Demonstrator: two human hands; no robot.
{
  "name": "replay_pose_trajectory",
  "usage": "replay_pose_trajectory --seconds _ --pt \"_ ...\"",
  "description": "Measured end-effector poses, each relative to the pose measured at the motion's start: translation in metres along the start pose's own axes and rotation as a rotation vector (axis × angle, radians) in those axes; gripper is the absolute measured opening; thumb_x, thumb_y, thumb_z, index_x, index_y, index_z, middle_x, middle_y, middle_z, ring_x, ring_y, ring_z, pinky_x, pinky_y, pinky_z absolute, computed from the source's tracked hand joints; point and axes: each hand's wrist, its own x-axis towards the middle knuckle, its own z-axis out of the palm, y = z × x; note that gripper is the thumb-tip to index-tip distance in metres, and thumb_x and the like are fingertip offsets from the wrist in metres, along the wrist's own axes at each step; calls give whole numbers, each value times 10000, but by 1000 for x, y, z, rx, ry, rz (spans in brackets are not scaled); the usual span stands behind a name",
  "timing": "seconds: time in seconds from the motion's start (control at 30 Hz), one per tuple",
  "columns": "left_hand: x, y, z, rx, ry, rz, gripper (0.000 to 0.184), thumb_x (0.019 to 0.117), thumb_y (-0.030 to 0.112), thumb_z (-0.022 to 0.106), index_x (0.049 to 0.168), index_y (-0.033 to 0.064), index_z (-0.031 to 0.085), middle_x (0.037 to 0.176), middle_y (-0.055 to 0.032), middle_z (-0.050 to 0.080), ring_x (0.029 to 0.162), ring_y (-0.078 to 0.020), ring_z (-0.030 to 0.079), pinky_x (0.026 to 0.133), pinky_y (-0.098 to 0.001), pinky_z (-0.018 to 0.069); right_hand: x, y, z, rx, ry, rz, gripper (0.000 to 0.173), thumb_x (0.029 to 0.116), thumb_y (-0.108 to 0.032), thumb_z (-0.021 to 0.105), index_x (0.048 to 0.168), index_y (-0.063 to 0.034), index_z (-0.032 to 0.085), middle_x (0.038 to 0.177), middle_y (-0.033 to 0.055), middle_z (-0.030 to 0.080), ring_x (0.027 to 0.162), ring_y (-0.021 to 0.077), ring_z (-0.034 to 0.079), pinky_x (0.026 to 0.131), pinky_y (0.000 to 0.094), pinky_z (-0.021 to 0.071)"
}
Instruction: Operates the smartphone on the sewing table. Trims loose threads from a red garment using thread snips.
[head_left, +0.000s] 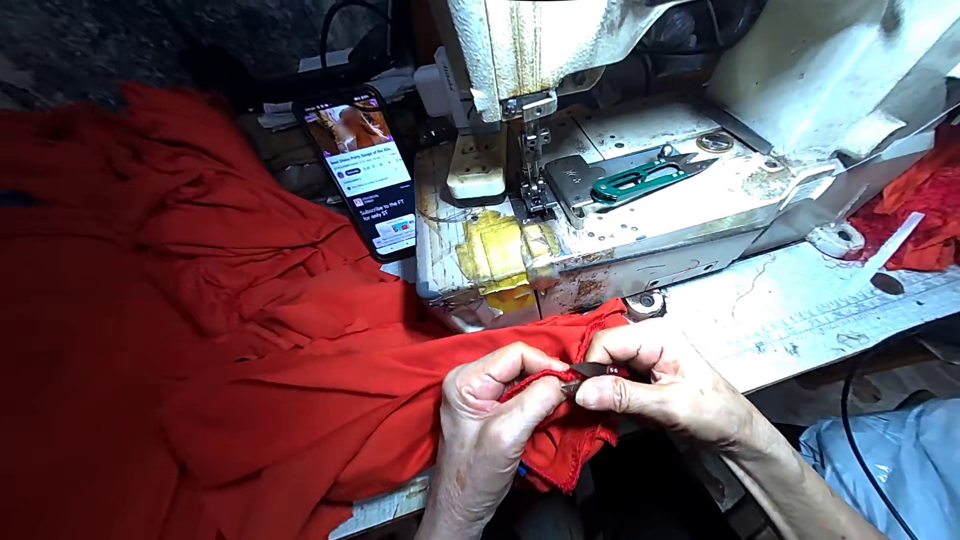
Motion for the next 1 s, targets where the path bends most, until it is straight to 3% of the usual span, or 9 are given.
replay_pose_trajectory --seconds 0.2,0.33,0.43,0.5,0.63,0.73,0.83,0.93,1.0 --pt "-3 -6 2 48 31 74 74 813 72 697 783 100 759 704 2 693 630 -36 646 583 -168 544 4 3 -3 65 -91 -96 167 894 -79 714 736 -44 669 578 -44 558 501 -35 490 473 114 410" --pt "9 -8 2 157 128 83 119 854 53 685 777 126 740 639 43 645 536 -17 578 493 -159 487 -4 -2 5 168 -286 -178 238 946 -190 698 788 -15 665 685 -50 612 605 -68 530 546 105 432" --pt "12 -5 -4 92 40 29 70 846 51 726 819 105 761 698 -3 688 592 -44 625 545 -176 530 -6 -2 -11 277 -69 -114 117 944 -193 682 853 -119 684 648 -66 602 533 -58 541 484 108 462" --pt "11 0 -7 25 13 -46 56 824 37 751 831 90 768 713 -25 706 613 -46 648 560 -180 545 -9 -7 -19 308 -53 -108 133 944 -235 724 877 -130 677 641 -51 587 510 -40 544 470 117 475" --pt "12 0 -11 -38 -74 -79 24 824 95 767 843 95 782 734 -39 719 651 -54 672 603 -185 564 -17 -11 -1 -10 256 -235 178 839 -226 822 916 -138 688 668 -78 604 543 -51 522 492 98 441" --pt "12 -4 -17 -6 -145 -9 58 852 145 756 867 99 786 779 -29 727 708 -59 683 654 -190 572 -14 -6 7 -389 453 -395 243 822 -98 771 1060 -78 722 913 -56 693 709 -25 607 605 111 524" --pt "13 -7 -17 56 -156 63 89 884 176 729 881 106 783 798 1 721 721 -44 672 662 -178 565 -7 -6 6 -482 360 -328 304 888 -90 676 1188 -62 720 1078 -29 696 891 6 653 737 155 564" --pt "12 -8 -12 141 -104 109 76 882 146 722 873 108 787 801 15 732 738 -40 682 688 -175 571 -4 -3 10 -518 330 -291 60 871 -100 679 916 -107 719 802 -70 614 679 -20 556 578 125 466" --pt "10 -10 -9 176 -64 125 75 862 116 715 848 106 788 796 17 733 747 -42 686 698 -175 573 -7 -4 14 -639 316 -302 44 840 -96 641 835 -116 680 747 -67 571 659 -5 541 561 146 449"
